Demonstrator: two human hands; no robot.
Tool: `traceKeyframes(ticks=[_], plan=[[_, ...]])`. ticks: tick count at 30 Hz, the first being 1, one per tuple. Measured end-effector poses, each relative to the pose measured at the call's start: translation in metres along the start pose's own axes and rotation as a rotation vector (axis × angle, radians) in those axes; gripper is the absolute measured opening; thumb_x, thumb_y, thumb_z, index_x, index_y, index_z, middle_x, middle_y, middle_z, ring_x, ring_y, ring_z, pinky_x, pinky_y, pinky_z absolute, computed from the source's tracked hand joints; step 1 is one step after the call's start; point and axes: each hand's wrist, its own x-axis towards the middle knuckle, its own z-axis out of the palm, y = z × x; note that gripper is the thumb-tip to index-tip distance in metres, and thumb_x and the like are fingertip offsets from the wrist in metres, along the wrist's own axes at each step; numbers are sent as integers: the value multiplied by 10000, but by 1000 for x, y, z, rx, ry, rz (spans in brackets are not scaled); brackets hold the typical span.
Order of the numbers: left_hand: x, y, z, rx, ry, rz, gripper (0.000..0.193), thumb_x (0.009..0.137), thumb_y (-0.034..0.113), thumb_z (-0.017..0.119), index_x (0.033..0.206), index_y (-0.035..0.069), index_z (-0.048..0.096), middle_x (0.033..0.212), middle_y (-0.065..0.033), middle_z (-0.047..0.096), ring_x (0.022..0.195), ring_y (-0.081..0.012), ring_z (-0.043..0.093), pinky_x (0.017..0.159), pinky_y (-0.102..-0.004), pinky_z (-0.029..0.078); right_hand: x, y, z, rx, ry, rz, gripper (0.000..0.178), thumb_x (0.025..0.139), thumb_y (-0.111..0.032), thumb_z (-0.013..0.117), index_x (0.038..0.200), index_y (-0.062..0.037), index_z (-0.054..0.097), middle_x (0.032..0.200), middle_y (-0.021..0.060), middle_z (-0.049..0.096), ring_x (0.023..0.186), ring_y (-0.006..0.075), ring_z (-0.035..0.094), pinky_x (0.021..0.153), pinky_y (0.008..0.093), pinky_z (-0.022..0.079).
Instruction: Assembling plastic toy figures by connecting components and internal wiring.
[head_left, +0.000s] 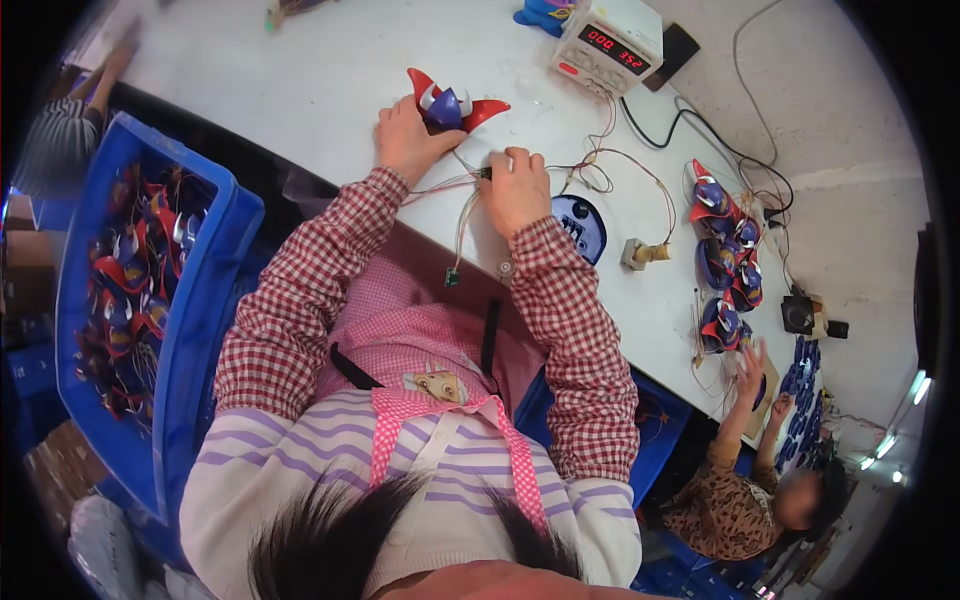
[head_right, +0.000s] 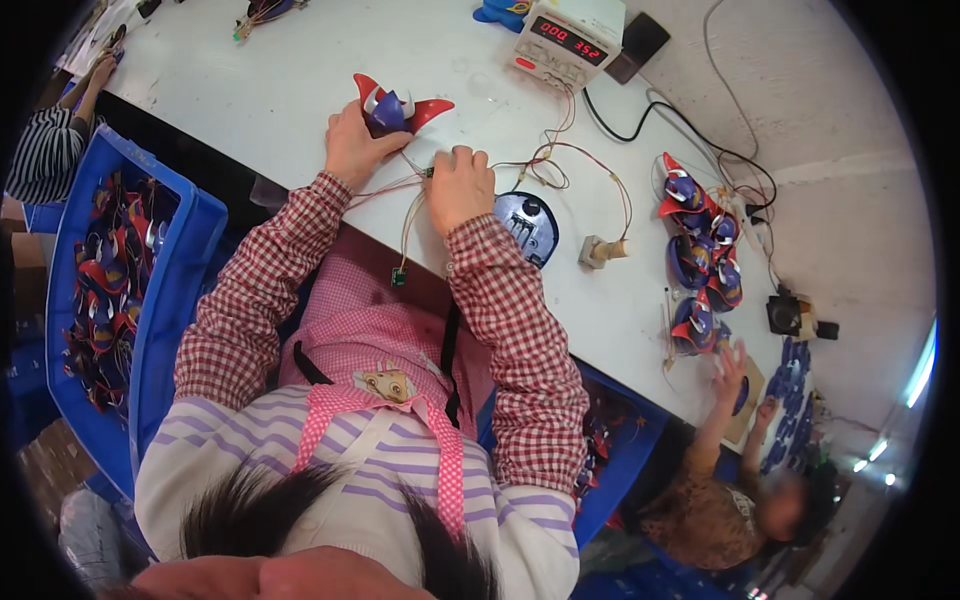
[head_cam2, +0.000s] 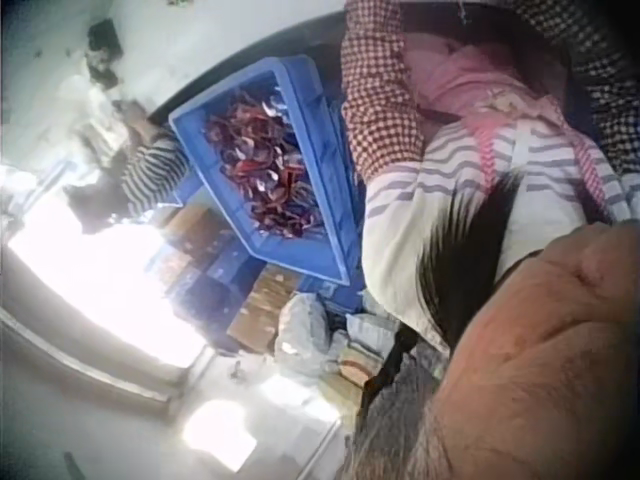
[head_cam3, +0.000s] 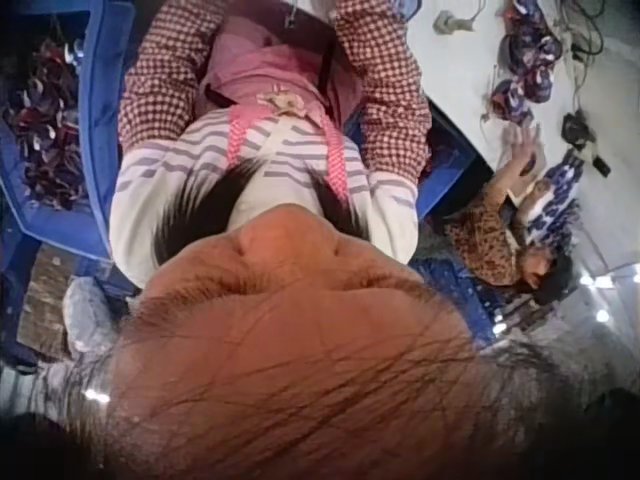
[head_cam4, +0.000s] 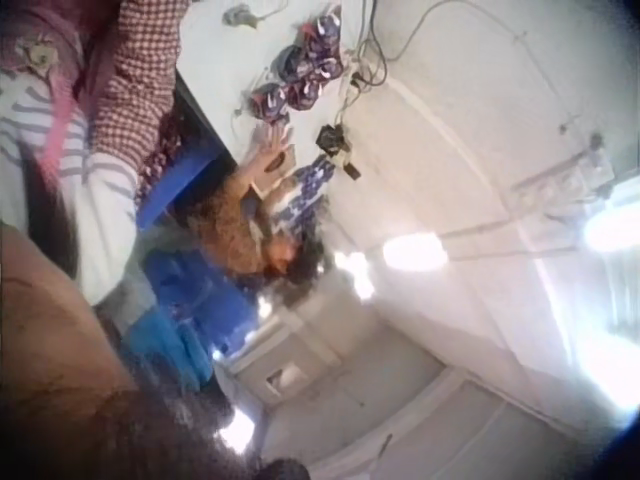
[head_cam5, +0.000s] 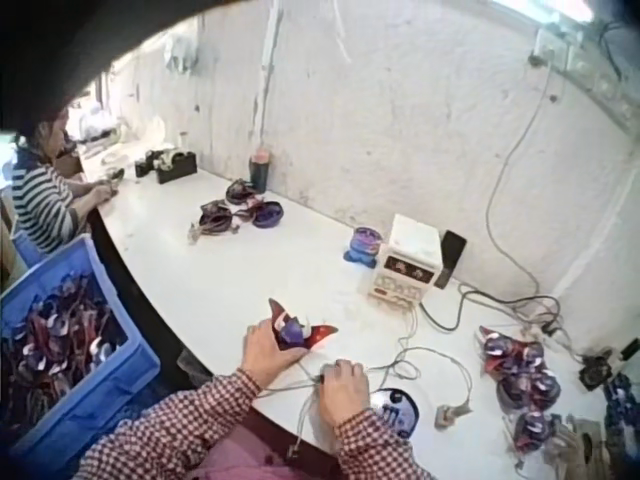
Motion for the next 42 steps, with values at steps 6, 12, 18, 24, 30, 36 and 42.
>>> traceKeyframes(ticks=[6, 12, 18, 24, 30, 36, 42], plan=[[-1, 2, -6, -596, -222, -74, 703, 638, 271, 808, 1162, -64, 480, 1030, -171, 589, 948, -253, 572, 888, -312, 443, 2, 2, -43, 335, -285, 81, 255, 771, -129, 651, 995, -13, 620, 814, 87, 622, 728, 202, 559, 642, 270, 451], [-35, 39, 4, -1163, -609, -34, 604, 671, 166, 791, 1167, -21, 503, 1010, -149, 611, 899, -217, 599, 834, -279, 470, -34, 51, -87, 940, -191, 315, 222, 804, -130, 646, 956, 29, 619, 737, 36, 613, 655, 88, 515, 582, 175, 401], [-58, 62, 48, -848, -766, 157, 615, 631, 186, 817, 1131, -23, 528, 1002, -126, 603, 861, -199, 573, 785, -264, 462, -74, 89, -49, 264, 183, 300, 253, 777, -169, 650, 1006, -63, 636, 930, 94, 550, 846, 198, 513, 756, 278, 417], [-66, 82, 46, -105, -548, 456, 596, 563, 245, 850, 1014, -35, 579, 962, -117, 601, 805, -183, 559, 709, -261, 465, -72, 81, -35, 47, 374, 415, 302, 774, -134, 634, 1076, -127, 631, 1014, 105, 481, 981, 224, 500, 851, 305, 426], [-74, 67, 67, -556, -650, 402, 601, 494, 400, 834, 861, -13, 599, 837, -150, 562, 756, -252, 516, 697, -327, 459, -83, 123, 1, 291, 289, 270, 352, 807, -132, 583, 1145, -37, 565, 1034, 153, 571, 936, 273, 536, 857, 332, 421], [-122, 79, 34, -1286, -597, 138, 647, 537, 236, 856, 1002, 50, 446, 907, -69, 525, 801, -185, 495, 744, -296, 446, -79, 45, -89, 595, 290, 349, 393, 846, -148, 587, 1211, -25, 510, 1148, 148, 545, 1009, 247, 546, 892, 332, 448], [-167, 66, -117, -1135, -224, 165, 718, 543, 40, 812, 1155, 59, 439, 1087, -73, 551, 937, -161, 527, 835, -280, 450, -54, -65, -149, 1170, 59, 31, 314, 882, -54, 437, 1178, 13, 517, 1124, 125, 534, 919, 212, 530, 772, 296, 464]])
